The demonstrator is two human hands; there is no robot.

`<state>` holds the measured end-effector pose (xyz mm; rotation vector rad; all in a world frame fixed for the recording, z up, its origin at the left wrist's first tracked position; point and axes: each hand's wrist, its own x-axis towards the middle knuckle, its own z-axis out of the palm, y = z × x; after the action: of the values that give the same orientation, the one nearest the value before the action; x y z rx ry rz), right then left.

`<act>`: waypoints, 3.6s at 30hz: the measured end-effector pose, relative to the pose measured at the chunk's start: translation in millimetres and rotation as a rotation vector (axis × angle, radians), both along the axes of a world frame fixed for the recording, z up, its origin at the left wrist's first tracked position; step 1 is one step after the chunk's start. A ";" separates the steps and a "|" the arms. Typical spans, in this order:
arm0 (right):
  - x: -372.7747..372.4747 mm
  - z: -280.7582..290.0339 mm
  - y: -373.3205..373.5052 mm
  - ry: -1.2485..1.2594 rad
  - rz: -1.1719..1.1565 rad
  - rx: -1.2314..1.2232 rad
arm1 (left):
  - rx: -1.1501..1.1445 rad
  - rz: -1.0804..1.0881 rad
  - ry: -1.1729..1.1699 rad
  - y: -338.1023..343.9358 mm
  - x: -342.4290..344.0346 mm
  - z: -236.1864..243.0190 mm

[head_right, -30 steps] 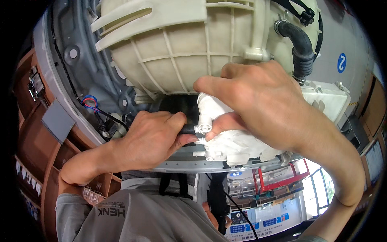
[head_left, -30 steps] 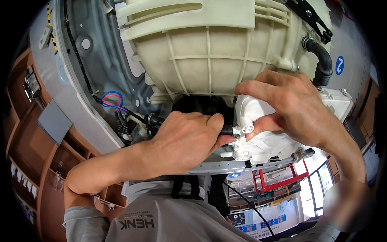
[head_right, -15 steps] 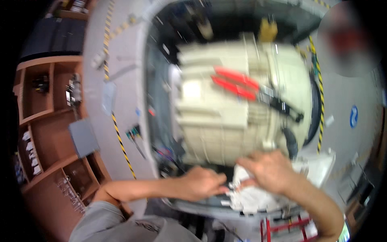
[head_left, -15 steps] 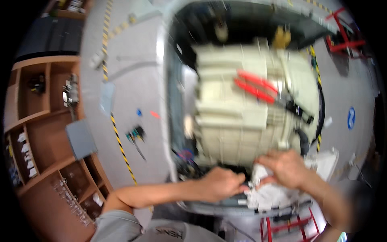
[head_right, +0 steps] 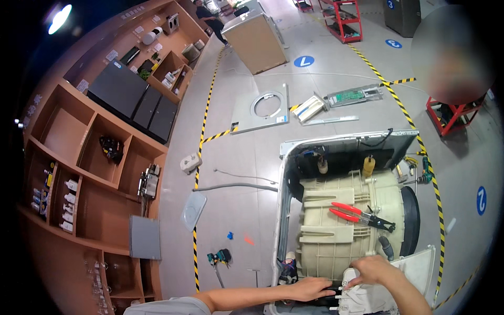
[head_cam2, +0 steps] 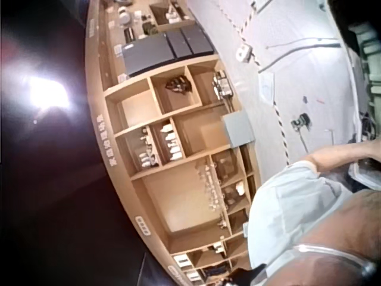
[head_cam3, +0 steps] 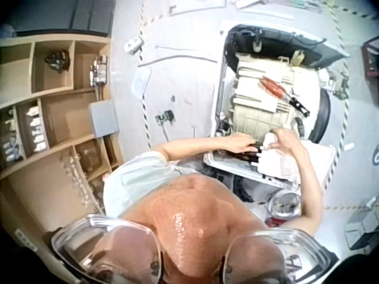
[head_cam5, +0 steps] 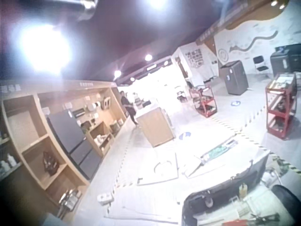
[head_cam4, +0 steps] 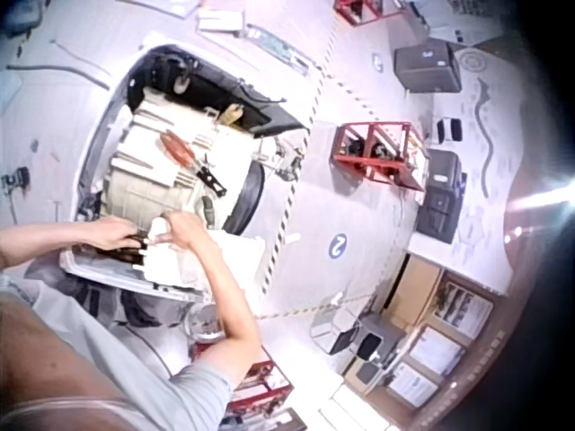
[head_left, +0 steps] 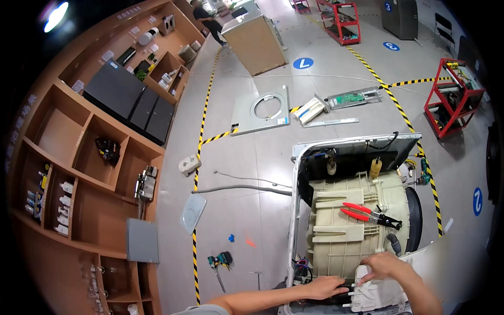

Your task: The person disconnects wires and hoses from the internal components of a disassembled washing machine using a wire stripper and by hand.

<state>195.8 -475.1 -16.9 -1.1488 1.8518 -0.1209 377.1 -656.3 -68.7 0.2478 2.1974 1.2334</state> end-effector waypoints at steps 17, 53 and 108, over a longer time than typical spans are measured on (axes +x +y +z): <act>5.4 14.2 -1.9 0.065 -0.003 0.105 | 0.091 -0.124 -0.116 -8.6 -15.0 -7.9; 8.3 -22.4 5.1 0.109 0.106 -0.297 | 0.061 -0.056 -0.246 -6.1 -26.2 6.0; 11.6 -27.2 -10.7 0.078 0.210 -0.269 | -0.059 0.191 0.178 6.3 40.8 11.4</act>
<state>207.4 -485.7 -44.1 -1.5471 1.8072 -0.2128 417.9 -650.0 -57.4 0.1306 2.4538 1.2878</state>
